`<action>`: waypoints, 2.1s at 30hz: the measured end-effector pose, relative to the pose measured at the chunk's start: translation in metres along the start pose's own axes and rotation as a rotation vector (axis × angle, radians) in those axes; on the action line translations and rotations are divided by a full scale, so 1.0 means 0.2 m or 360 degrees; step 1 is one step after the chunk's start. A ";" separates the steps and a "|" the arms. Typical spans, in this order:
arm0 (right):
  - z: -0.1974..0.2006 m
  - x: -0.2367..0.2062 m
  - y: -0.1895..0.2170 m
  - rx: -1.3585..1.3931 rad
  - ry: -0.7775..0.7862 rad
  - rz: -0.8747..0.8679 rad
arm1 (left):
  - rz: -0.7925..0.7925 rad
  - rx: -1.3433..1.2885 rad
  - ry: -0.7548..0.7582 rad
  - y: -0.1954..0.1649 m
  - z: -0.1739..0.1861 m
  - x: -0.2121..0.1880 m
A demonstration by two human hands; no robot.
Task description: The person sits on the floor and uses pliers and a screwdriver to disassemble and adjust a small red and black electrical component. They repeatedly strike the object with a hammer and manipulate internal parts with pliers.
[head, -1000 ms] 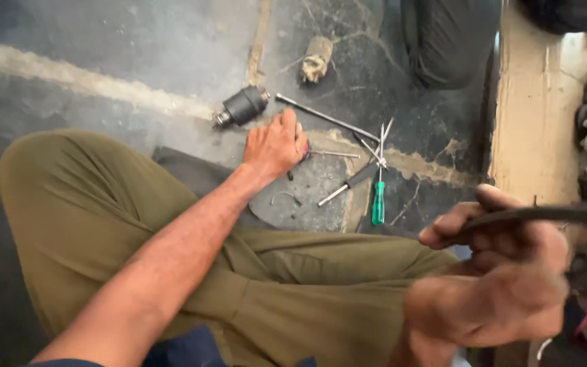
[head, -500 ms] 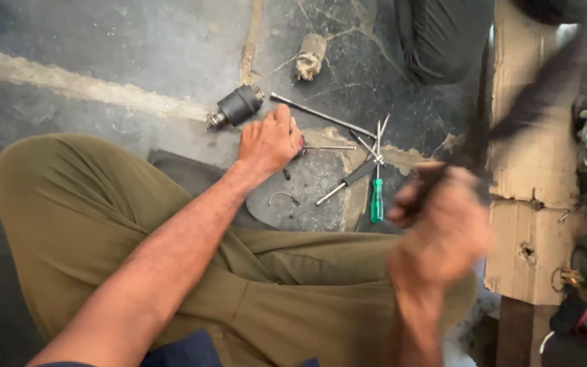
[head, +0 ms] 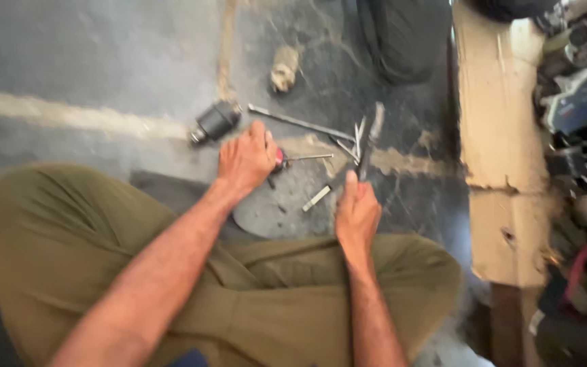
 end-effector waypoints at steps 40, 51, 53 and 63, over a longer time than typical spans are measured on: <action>-0.32 -0.15 0.28 0.0200 0.0586 0.0365 | 0.0591 -0.0830 0.0833 0.02 -0.05 -0.18; -0.24 -0.16 0.32 -0.0174 0.0386 0.0277 | 0.0558 -0.0453 0.0372 -0.11 0.05 -0.17; -0.19 -0.15 0.33 -0.0223 0.0362 0.0314 | 0.0469 -0.0503 0.0393 -0.16 0.05 -0.16; -0.13 -0.14 0.41 -0.0159 0.0394 0.0416 | 0.0491 -0.0592 0.0225 -0.16 0.11 -0.14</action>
Point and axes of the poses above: each hand's wrist, its own x-axis towards the middle knuckle, its own z-axis out of the back of the hand, y = z × x, the point moved 8 cm from there along x, towards the middle knuckle, and after that the axes turned 5 degrees about -x, right-handed, at the moved point
